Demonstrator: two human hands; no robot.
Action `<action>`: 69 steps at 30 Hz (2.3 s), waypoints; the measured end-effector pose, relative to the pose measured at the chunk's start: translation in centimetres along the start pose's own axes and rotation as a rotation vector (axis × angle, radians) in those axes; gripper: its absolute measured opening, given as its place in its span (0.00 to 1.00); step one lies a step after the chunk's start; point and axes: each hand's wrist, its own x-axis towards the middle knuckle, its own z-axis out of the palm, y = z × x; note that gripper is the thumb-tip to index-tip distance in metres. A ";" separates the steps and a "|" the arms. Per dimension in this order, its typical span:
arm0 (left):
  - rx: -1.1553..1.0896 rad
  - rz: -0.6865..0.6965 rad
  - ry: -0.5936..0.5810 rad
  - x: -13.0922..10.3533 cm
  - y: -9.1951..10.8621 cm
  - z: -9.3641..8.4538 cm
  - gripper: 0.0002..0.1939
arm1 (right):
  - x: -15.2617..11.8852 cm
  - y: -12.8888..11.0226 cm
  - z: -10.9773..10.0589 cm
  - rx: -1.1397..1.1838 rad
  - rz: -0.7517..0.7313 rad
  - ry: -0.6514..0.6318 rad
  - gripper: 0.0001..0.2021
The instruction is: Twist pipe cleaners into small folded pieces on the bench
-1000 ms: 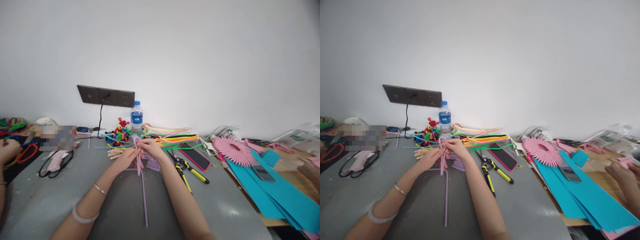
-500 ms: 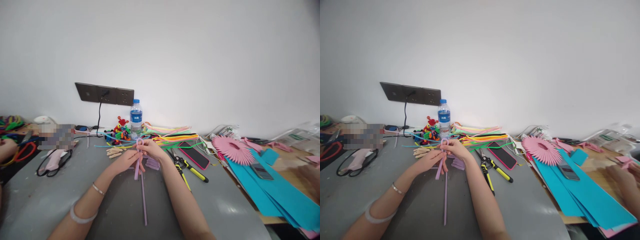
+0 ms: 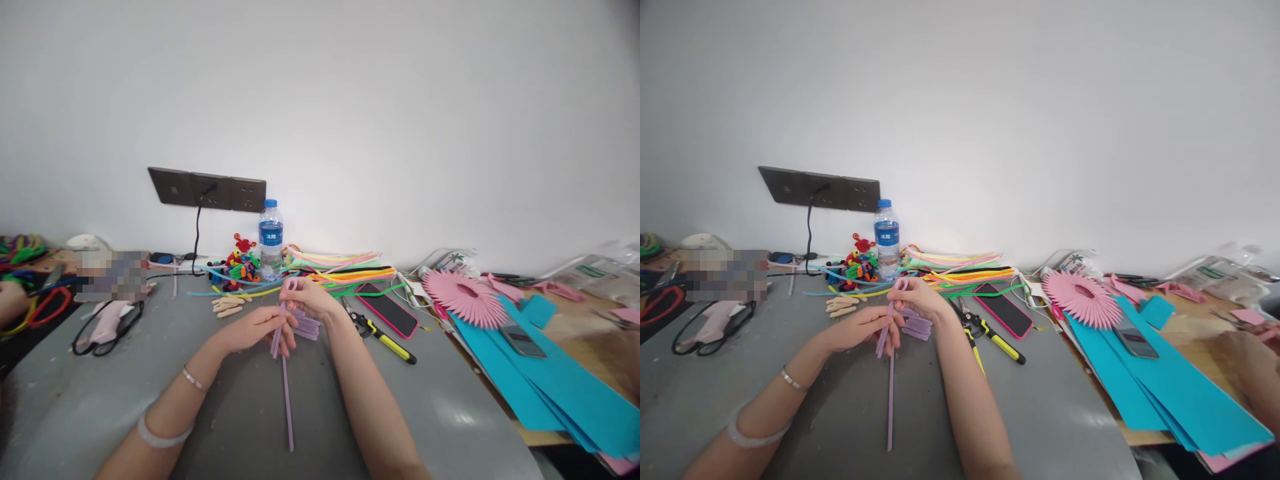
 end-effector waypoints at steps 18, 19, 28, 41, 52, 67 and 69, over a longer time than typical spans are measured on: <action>-0.171 -0.023 0.269 0.1 1.1 0.4 0.22 | 0.1 -0.4 0.9 -0.192 -0.218 0.149 0.12; -0.172 -0.025 0.265 0.1 1.1 0.4 0.22 | 0.1 -0.4 0.9 -0.198 -0.220 0.148 0.12; -0.190 -0.047 0.165 -0.3 0.9 0.3 0.18 | -0.5 -0.4 0.2 -0.123 -0.104 0.015 0.15; -0.207 -0.156 -0.172 -1.1 1.1 0.1 0.18 | -0.9 -0.2 0.0 -0.136 0.000 -0.257 0.14; -0.120 -0.202 -0.191 -1.4 1.5 -0.1 0.19 | -1.3 -1.2 -1.4 -0.038 -0.022 -0.081 0.15; -0.011 -0.003 0.295 0.1 0.6 -1.6 0.24 | -9.5 -5.9 -0.3 -0.963 -0.128 0.600 0.20; -0.018 0.037 0.348 0.5 0.4 -1.4 0.25 | -12.6 -4.9 -0.7 -1.180 0.018 0.688 0.23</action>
